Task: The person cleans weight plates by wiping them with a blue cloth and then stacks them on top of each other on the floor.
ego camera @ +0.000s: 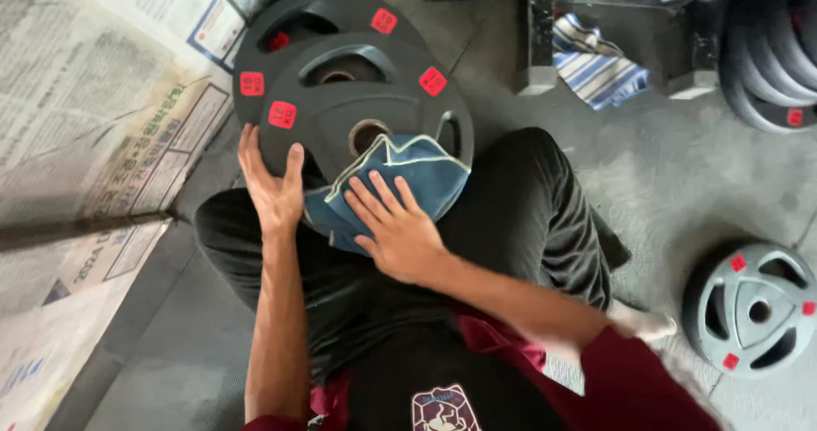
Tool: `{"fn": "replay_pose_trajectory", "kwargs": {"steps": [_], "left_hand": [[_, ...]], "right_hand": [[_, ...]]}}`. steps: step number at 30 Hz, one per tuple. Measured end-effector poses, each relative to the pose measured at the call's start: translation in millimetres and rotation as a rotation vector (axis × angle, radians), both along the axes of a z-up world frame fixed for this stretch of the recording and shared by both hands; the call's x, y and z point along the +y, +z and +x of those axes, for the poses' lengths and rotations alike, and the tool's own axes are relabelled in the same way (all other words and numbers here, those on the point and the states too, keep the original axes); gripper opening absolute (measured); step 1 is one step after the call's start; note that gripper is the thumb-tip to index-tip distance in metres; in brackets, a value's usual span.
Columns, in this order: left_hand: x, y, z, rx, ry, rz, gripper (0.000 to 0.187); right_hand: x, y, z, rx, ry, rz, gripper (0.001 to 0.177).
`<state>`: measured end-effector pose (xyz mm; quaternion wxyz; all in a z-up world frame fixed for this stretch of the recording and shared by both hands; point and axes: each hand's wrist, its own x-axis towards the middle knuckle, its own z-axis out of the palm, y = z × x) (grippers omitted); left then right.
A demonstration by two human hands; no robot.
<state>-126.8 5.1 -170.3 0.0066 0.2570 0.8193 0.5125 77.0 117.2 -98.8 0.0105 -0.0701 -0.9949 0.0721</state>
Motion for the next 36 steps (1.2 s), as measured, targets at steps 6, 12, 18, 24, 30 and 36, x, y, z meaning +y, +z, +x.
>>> {"fn": "replay_pose_trajectory", "kwargs": {"steps": [6, 12, 18, 24, 30, 36], "left_hand": [[0.3, 9.4, 8.2, -0.097, 0.037, -0.027, 0.069], [1.4, -4.3, 10.8, -0.114, 0.134, -0.051, 0.053], [0.1, 1.1, 7.5, -0.226, 0.164, 0.025, 0.046], [-2.5, -28.3, 1.1, -0.061, 0.151, -0.066, 0.050], [-5.4, 31.1, 18.1, -0.359, 0.017, 0.000, 0.052], [-3.5, -16.5, 2.5, -0.310, 0.182, 0.001, 0.043]], "right_hand": [[67.0, -3.3, -22.9, 0.009, -0.073, 0.043, 0.074], [51.3, -4.5, -79.6, 0.057, -0.378, 0.066, 0.081], [46.6, -2.0, -107.2, 0.037, -0.030, 0.000, 0.074], [108.5, 3.6, -128.6, -0.046, -0.143, -0.058, 0.066], [98.2, -2.6, -31.8, 0.107, -0.477, 0.028, 0.075], [77.3, -13.0, 20.3, 0.012, -0.471, -0.078, 0.075]]}}
